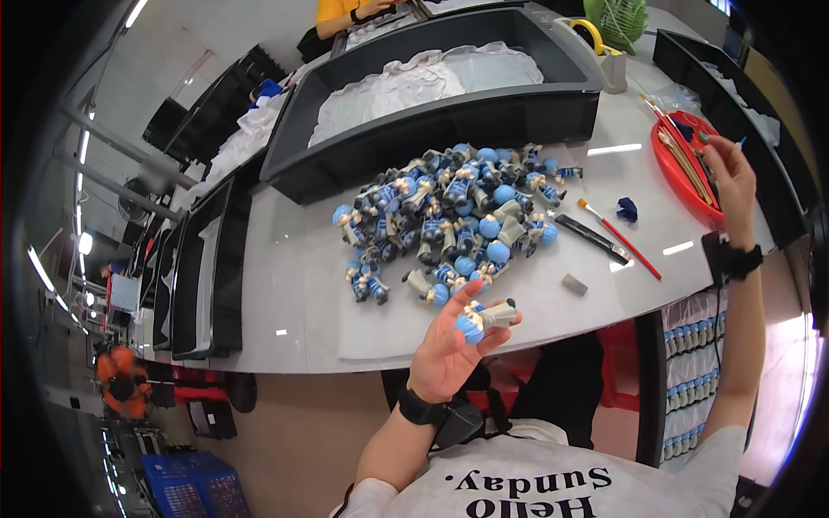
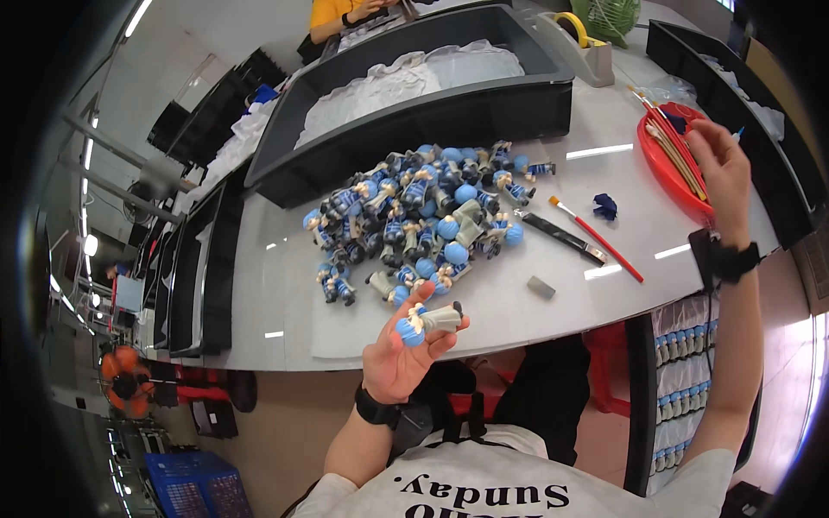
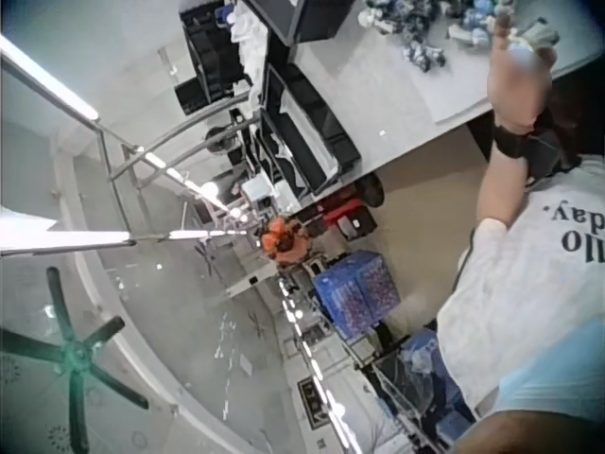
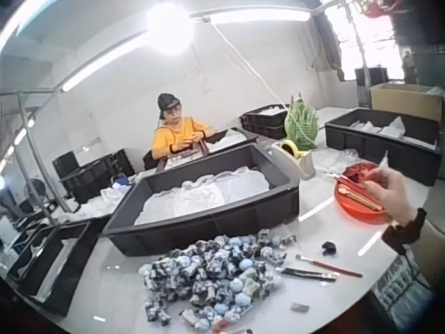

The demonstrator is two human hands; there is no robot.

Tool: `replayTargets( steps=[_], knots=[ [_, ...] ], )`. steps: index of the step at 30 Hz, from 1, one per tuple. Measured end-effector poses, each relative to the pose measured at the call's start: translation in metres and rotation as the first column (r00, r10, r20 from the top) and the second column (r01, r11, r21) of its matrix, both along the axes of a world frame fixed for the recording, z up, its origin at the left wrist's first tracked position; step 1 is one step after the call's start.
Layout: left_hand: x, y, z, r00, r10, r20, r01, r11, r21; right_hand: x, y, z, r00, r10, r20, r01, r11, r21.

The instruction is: The person assembles small blue and white figurines by hand, picking them from a pile on a table and placing them into a black tray. They use a small red tool to adjust parts of the figurines. The person also handles white tissue paper, placing it into the tray to cover the figurines.

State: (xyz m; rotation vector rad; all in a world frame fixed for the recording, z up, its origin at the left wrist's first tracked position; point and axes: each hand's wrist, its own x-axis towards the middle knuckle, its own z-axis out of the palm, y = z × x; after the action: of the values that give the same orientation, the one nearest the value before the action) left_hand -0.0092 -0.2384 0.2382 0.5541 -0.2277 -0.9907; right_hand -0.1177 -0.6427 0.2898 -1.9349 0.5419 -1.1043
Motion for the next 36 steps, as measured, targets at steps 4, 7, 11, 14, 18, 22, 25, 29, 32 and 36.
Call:
replayTargets(
  steps=[4,7,11,14,18,22,25,29,32,36],
  knots=[
    [-0.005,0.01,-0.009,0.996,-0.08,-0.043,0.076,0.993,-0.087,0.003,0.174,0.0,0.792,0.563,-0.236,-0.594,0.801,-0.082],
    [-0.011,0.02,-0.01,0.99,-0.122,-0.07,0.113,0.987,-0.117,0.006,0.245,-0.012,0.672,0.717,-0.185,-0.732,0.681,-0.021],
    [-0.015,0.037,-0.011,0.989,-0.148,-0.024,0.146,0.987,-0.066,0.012,0.277,-0.033,0.683,0.725,-0.086,-0.727,0.686,0.006],
    [-0.015,0.047,-0.007,0.988,-0.153,0.008,0.152,0.987,0.051,0.005,0.294,-0.04,0.734,0.677,-0.051,-0.663,0.73,0.166],
    [-0.019,0.053,-0.011,0.842,0.13,0.523,-0.267,0.944,0.195,-0.001,0.303,-0.051,0.79,0.612,-0.03,-0.575,0.758,0.308],
    [-0.024,0.053,-0.007,0.741,0.213,0.637,-0.396,0.905,0.158,-0.003,0.309,-0.059,0.829,0.558,-0.033,-0.522,0.795,0.309],
    [-0.024,0.051,-0.008,0.77,0.214,0.6,-0.376,0.913,0.157,-0.003,0.308,-0.061,0.848,0.528,-0.05,-0.508,0.836,0.209],
    [-0.024,0.051,-0.01,0.783,0.199,0.59,-0.356,0.92,0.161,-0.002,0.311,-0.062,0.874,0.483,-0.059,-0.47,0.869,0.154],
    [-0.024,0.051,-0.012,0.777,0.212,0.593,-0.371,0.915,0.159,-0.001,0.312,-0.06,0.883,0.464,-0.065,-0.457,0.884,0.097],
    [-0.024,0.051,-0.008,0.77,0.218,0.6,-0.383,0.909,0.162,-0.002,0.312,-0.059,0.882,0.466,-0.075,-0.46,0.884,0.079]
  ],
)
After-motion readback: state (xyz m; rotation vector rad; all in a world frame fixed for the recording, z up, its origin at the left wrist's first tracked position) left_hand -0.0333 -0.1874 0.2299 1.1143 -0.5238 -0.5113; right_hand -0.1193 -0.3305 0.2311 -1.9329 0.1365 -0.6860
